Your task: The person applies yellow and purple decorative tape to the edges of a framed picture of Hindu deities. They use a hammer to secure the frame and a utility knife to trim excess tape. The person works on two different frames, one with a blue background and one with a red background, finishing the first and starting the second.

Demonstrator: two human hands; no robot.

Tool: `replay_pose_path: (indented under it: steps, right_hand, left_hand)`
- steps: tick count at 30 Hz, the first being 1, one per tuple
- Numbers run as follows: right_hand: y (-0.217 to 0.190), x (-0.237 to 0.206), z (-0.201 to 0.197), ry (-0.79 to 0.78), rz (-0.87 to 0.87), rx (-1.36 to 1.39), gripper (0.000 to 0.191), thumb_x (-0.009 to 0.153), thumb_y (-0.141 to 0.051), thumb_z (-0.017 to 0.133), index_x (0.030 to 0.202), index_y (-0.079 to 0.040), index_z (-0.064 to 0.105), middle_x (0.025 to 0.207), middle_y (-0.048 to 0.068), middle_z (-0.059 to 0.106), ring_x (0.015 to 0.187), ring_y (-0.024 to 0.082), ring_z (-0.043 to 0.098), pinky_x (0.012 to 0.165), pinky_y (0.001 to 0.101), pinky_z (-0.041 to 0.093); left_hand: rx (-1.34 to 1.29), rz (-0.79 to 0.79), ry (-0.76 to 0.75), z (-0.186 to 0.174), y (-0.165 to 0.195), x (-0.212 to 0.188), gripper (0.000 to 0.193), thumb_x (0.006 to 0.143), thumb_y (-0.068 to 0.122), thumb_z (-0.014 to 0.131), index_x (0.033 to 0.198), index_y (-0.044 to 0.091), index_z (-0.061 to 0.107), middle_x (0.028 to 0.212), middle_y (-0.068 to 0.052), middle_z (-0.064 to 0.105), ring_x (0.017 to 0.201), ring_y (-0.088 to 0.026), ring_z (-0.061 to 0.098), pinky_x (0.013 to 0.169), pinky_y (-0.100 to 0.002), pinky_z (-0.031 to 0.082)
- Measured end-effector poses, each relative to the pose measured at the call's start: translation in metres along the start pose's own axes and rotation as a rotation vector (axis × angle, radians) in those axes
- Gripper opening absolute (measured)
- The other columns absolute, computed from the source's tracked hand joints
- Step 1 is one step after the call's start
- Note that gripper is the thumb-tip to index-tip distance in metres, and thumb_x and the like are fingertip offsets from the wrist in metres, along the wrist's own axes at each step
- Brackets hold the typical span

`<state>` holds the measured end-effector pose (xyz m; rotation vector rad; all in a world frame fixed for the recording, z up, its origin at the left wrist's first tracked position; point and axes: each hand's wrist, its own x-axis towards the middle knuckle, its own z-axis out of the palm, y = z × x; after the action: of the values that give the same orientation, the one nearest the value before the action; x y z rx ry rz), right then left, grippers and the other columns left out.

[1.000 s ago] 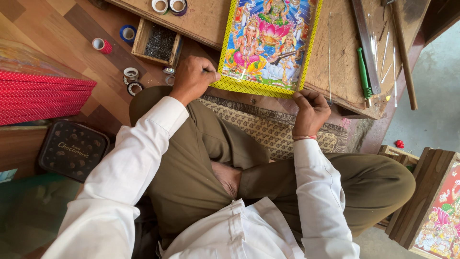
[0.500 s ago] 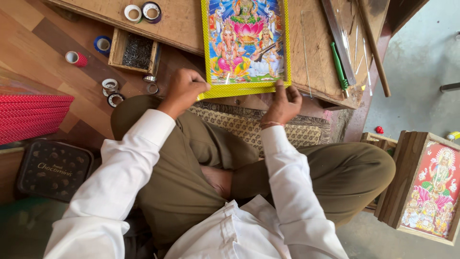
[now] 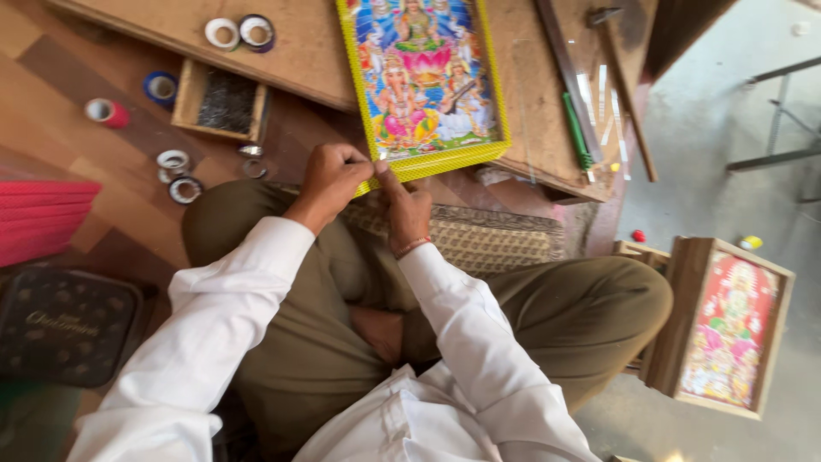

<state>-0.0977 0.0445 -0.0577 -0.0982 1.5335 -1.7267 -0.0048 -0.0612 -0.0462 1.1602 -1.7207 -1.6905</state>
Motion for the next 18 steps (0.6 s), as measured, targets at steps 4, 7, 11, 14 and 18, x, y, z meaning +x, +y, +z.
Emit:
replay_pose_path:
  steps: [4, 7, 11, 14, 18]
  right_hand:
    - [-0.025, 0.013, -0.070, -0.037, -0.272, -0.399, 0.017, 0.085, -0.013, 0.080, 0.094, 0.001, 0.077, 0.078, 0.006, 0.074, 0.061, 0.015, 0.064, 0.055, 0.0304, 0.051]
    - [-0.078, 0.053, -0.124, 0.295, -0.817, -0.687, 0.017, 0.092, -0.010, 0.075, 0.106, -0.001, 0.078, 0.093, 0.009, 0.079, 0.079, 0.018, 0.076, 0.075, 0.0324, 0.064]
    - [-0.137, 0.100, -0.156, 0.532, -0.646, -1.309, 0.043, 0.076, -0.027, 0.091, 0.107, 0.000, 0.076, 0.104, 0.022, 0.073, 0.094, 0.034, 0.070, 0.084, 0.0431, 0.054]
    - [-0.150, 0.114, -0.160, 0.523, -0.424, -1.402, 0.049, 0.075, -0.038, 0.092, 0.108, -0.005, 0.078, 0.106, 0.020, 0.075, 0.098, 0.035, 0.071, 0.091, 0.0421, 0.054]
    - [-0.148, 0.114, -0.156, 0.547, -0.483, -1.314, 0.056, 0.063, -0.030, 0.099, 0.102, -0.002, 0.070, 0.092, 0.016, 0.074, 0.087, 0.034, 0.071, 0.079, 0.0431, 0.055]
  left_hand:
    - [-0.116, 0.046, 0.034, 0.019, -0.006, 0.001, 0.017, 0.081, 0.012, 0.074, 0.079, -0.004, 0.072, 0.068, -0.005, 0.069, 0.061, -0.007, 0.060, 0.054, -0.029, 0.048]
    - [-0.132, 0.053, 0.061, 0.033, -0.008, -0.004, 0.016, 0.081, 0.012, 0.074, 0.079, -0.004, 0.072, 0.069, -0.005, 0.070, 0.063, -0.008, 0.061, 0.056, -0.029, 0.049]
    - [-0.132, 0.062, 0.134, 0.041, -0.007, -0.010, 0.017, 0.080, 0.012, 0.075, 0.082, -0.004, 0.072, 0.073, -0.007, 0.071, 0.066, -0.010, 0.063, 0.060, -0.030, 0.051]
    - [-0.180, 0.059, 0.150, 0.040, -0.007, -0.010, 0.021, 0.078, 0.012, 0.077, 0.091, -0.005, 0.074, 0.076, -0.007, 0.073, 0.068, -0.010, 0.065, 0.062, -0.029, 0.052]
    - [-0.267, 0.045, 0.105, 0.036, -0.010, -0.009, 0.025, 0.078, 0.012, 0.079, 0.095, -0.007, 0.077, 0.081, -0.007, 0.075, 0.071, -0.011, 0.067, 0.065, -0.028, 0.054]
